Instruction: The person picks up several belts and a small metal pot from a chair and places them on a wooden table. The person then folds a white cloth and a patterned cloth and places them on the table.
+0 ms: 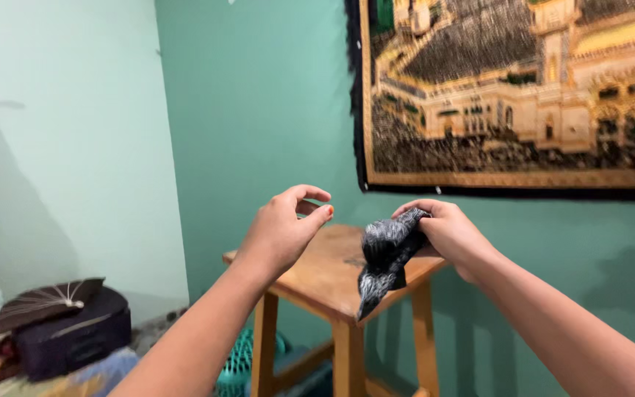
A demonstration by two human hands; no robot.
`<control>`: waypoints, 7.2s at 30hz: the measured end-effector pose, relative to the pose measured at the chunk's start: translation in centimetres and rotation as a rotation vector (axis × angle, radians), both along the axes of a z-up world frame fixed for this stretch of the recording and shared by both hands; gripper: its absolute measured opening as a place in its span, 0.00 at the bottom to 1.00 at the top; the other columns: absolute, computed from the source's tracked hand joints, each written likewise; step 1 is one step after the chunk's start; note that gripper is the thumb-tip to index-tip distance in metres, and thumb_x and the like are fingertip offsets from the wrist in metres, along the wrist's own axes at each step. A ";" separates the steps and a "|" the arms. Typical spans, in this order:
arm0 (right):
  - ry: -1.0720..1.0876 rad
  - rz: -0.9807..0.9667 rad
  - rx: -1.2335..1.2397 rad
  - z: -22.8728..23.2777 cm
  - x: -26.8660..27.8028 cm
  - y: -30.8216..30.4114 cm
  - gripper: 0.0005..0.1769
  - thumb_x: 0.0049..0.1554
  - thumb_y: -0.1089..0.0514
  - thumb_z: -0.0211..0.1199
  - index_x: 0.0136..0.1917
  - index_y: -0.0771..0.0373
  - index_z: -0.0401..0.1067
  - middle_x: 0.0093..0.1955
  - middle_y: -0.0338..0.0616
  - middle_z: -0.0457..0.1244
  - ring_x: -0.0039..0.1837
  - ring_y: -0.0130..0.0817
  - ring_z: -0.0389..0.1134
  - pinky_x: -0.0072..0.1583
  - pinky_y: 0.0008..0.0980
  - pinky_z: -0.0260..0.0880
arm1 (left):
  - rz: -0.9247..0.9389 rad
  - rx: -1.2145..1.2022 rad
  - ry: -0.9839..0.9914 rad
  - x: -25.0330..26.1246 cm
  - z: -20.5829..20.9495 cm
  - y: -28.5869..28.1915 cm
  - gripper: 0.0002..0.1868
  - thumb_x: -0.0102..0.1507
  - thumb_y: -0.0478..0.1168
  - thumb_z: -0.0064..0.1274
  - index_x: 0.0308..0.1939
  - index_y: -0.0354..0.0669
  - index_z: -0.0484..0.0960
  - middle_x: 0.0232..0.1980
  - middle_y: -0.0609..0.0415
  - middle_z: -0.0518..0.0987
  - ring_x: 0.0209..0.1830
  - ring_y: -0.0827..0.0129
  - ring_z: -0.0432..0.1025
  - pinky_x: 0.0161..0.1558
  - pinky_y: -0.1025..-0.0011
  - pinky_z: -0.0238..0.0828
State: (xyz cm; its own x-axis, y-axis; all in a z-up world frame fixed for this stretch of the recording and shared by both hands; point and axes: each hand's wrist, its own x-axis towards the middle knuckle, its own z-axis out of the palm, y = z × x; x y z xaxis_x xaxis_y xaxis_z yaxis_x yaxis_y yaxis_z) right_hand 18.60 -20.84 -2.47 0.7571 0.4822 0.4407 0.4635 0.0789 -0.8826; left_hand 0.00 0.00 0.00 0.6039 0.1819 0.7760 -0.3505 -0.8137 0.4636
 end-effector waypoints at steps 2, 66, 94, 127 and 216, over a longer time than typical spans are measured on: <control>-0.120 -0.059 -0.029 1.4 2.3 2.4 0.22 0.55 0.68 0.48 0.56 0.67 0.79 0.43 0.44 0.71 0.43 0.34 0.72 0.47 0.36 0.75 | 0.015 -0.074 0.070 0.1 1.6 1.4 0.18 0.63 0.47 0.54 0.54 0.46 0.83 0.47 0.53 0.89 0.33 0.59 0.81 0.38 0.64 0.76; 0.006 0.037 -1.449 -64.9 -1.2 -38.8 0.41 0.51 0.59 0.69 0.75 0.55 0.56 0.81 0.52 0.45 0.77 0.53 0.54 0.74 0.42 0.60 | -0.081 0.334 0.779 -0.3 -56.2 -29.6 0.16 0.62 0.43 0.50 0.51 0.41 0.80 0.53 0.50 0.78 0.53 0.55 0.72 0.55 0.56 0.68; 0.109 -0.272 -1.620 -74.7 -4.1 -37.3 0.26 0.50 0.47 0.64 0.61 0.55 0.73 0.64 0.50 0.65 0.65 0.52 0.67 0.66 0.46 0.68 | -0.081 0.145 0.753 0.0 -67.8 -29.9 0.15 0.62 0.38 0.48 0.53 0.44 0.79 0.53 0.47 0.77 0.54 0.49 0.72 0.53 0.53 0.69; 0.514 0.000 -0.167 -25.9 -14.1 -22.6 0.31 0.54 0.40 0.66 0.51 0.73 0.80 0.41 0.45 0.70 0.39 0.31 0.68 0.43 0.30 0.68 | 0.122 -0.115 0.170 -3.5 -38.3 -31.8 0.20 0.70 0.53 0.41 0.52 0.41 0.76 0.51 0.42 0.80 0.57 0.45 0.71 0.64 0.45 0.50; 0.801 0.447 0.238 -21.2 -13.1 -13.7 0.26 0.60 0.38 0.56 0.53 0.63 0.75 0.42 0.49 0.69 0.41 0.41 0.73 0.42 0.41 0.76 | -0.871 -1.644 0.358 -6.2 -24.0 -19.5 0.19 0.67 0.57 0.50 0.30 0.50 0.71 0.14 0.71 0.60 0.10 0.82 0.56 0.27 0.77 0.67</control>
State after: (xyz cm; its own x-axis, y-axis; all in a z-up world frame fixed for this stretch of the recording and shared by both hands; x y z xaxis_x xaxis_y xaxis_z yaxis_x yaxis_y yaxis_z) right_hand 5.47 -34.52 -23.72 0.6441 0.7649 -0.0056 -0.3897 0.3218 -0.8629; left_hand -6.25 -19.46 -24.04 0.9942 0.1068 0.0083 -0.0887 0.7772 0.6230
